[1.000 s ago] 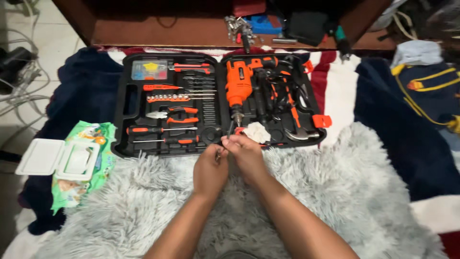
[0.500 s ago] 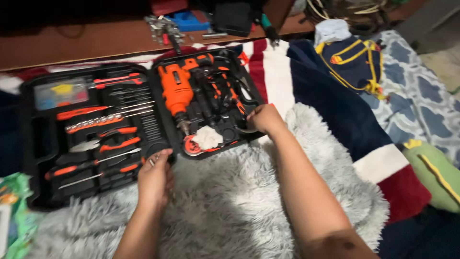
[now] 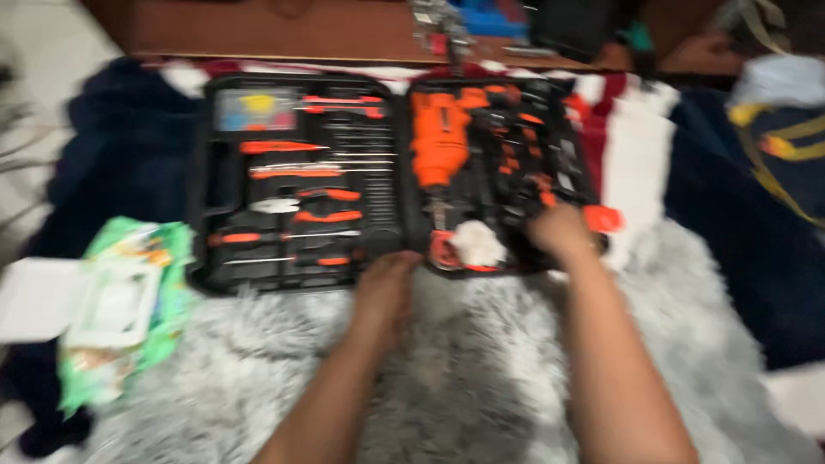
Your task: The person organizes a toolbox by first sorting small hardware items into a clear plastic container and placing it inside the case. They then pick up several drill bits from a nearby shelf and place them into the designated slots within the toolbox.
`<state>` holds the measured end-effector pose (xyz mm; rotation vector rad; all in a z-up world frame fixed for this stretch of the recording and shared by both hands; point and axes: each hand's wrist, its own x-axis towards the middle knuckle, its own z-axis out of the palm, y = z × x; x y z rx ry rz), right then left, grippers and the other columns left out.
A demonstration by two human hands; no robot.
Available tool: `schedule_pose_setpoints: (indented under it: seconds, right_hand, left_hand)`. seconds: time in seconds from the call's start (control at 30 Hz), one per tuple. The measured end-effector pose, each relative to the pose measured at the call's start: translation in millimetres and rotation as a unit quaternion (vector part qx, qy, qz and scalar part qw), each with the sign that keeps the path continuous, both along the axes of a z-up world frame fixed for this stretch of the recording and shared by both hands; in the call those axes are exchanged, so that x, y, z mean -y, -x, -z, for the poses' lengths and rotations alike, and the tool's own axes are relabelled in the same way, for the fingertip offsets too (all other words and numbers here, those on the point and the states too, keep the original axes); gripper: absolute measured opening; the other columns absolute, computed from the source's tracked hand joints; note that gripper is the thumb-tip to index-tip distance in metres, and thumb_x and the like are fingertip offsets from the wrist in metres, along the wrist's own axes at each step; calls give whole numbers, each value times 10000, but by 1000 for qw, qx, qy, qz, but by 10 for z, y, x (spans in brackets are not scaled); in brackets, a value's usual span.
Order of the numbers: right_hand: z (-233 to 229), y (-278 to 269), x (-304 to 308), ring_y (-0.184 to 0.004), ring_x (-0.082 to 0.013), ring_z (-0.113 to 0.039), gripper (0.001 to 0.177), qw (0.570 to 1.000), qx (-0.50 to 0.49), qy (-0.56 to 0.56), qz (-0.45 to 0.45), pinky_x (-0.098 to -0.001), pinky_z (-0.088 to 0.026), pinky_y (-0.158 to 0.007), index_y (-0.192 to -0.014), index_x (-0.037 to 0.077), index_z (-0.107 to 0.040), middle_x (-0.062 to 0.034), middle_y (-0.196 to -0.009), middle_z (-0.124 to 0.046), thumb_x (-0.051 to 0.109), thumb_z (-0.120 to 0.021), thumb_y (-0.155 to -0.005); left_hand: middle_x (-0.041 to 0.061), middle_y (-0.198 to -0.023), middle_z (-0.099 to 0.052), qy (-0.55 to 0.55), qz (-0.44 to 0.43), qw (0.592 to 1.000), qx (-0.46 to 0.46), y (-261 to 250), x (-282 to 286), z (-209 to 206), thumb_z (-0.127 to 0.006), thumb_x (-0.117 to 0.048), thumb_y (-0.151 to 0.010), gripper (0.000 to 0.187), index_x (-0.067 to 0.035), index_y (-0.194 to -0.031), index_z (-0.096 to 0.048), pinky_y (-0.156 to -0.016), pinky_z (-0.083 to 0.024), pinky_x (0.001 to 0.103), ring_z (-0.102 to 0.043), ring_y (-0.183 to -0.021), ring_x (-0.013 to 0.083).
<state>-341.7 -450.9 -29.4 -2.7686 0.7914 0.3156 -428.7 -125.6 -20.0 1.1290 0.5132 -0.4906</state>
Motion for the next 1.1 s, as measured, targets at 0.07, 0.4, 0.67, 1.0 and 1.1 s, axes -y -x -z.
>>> schedule_pose_setpoints:
  seconds: [0.07, 0.4, 0.67, 1.0, 1.1]
  right_hand:
    - [-290, 198, 148, -921, -376, -727, 432, 994, 55, 7, -92, -461, -551, -810, -1057, 31, -791, -232, -1003, -753, 361, -801, -777]
    - [105, -4, 190, -815, -315, -710, 341, 992, 59, -99, 44, -438, -539, -712, -998, -29, -769, -202, -922, -759, 246, -822, -803]
    - [362, -167, 26, -623, -331, -601, 364, 984, 81, -147, 68, -437, -463, -563, -886, -5, -816, -234, -772, -710, 350, -731, -884]
    - [401, -127, 26, -770, -191, -710, 376, 987, 85, -131, -45, -348, -537, -756, -892, 103, -837, -98, -886, -783, 421, -895, -700]
    - [148, -65, 7, -785, -203, -733, 421, 982, 68, -171, -47, -372, -560, -775, -946, 76, -820, -106, -899, -799, 390, -906, -679]
  left_hand:
    - [-44, -585, -420, 29, -14, 999, -28, -25, 5, -30, -650, -244, -927, 184, -124, -1038, -734, -376, -254, 290, -338, -425, 88]
    - [-50, -578, -394, 69, -11, 997, -30, 22, -19, 99, -627, -245, -936, 161, -114, -995, -701, -353, -239, 275, -304, -404, 83]
    - [-49, -593, -396, 53, 0, 998, -31, 21, -25, 110, -593, -228, -962, 178, -91, -1017, -693, -372, -250, 270, -328, -433, 76]
    - [-47, -618, -415, 141, -17, 987, -75, -24, -112, 61, -582, -266, -963, 211, -107, -1061, -680, -403, -269, 268, -336, -469, 84]
    - [-51, -689, -494, 247, -56, 966, -49, -151, -329, -17, -623, -264, -970, 190, -126, -1088, -679, -448, -312, 256, -413, -535, 85]
